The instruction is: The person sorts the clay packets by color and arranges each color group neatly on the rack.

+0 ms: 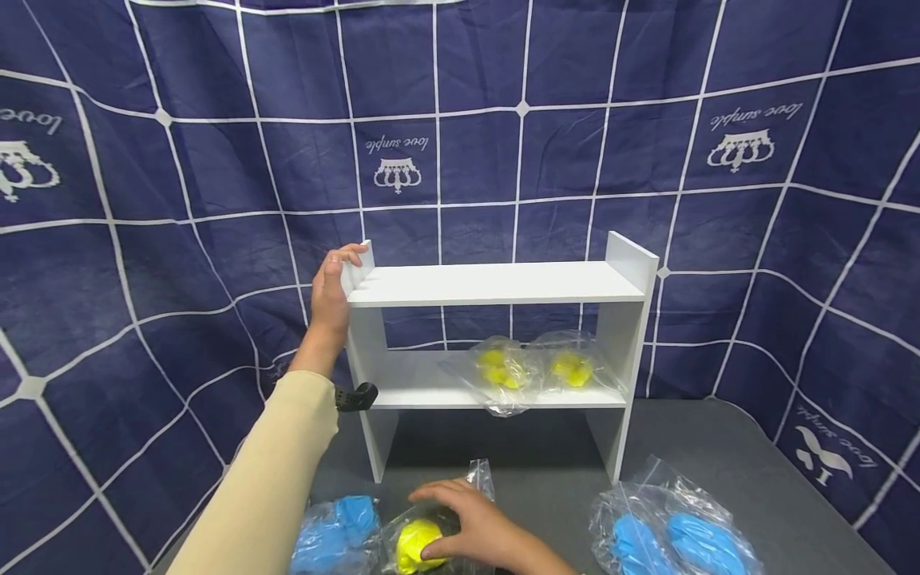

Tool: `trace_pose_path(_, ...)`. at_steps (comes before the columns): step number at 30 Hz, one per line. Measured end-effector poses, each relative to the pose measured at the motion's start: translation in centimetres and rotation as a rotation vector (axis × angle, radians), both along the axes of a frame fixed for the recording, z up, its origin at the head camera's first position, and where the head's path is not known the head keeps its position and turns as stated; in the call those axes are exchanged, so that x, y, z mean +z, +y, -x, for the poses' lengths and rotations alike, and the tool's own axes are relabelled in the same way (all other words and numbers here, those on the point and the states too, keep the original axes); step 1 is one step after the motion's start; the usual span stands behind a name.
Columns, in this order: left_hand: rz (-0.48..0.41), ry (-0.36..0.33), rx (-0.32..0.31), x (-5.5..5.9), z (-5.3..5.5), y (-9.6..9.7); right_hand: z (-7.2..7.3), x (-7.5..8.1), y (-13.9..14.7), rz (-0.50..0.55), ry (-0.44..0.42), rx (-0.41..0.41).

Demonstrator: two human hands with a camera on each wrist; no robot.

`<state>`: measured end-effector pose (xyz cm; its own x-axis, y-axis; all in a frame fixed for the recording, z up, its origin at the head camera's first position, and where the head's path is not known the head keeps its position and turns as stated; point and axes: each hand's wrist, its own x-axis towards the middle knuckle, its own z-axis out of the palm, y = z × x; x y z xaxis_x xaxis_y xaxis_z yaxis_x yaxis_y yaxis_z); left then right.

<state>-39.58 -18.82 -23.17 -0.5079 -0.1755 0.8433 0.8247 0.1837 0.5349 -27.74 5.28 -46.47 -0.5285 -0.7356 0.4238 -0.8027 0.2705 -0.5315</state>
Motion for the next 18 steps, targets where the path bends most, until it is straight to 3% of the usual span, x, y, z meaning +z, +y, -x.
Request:
trace_pose_path(4,-0.003,-0.005,0.007,0.0,0.0,0.0,0.2,-0.5,0.1,-0.054,-0.049,0.031)
trace_pose_path(11,0.007,-0.033,0.017,0.0,-0.1,0.0,0.4,-1.3,0.2,-0.148,-0.218,0.087)
trace_pose_path(18,0.014,-0.031,0.018,0.1,-0.2,0.0,0.4,-1.8,0.1,-0.157,-0.260,0.104)
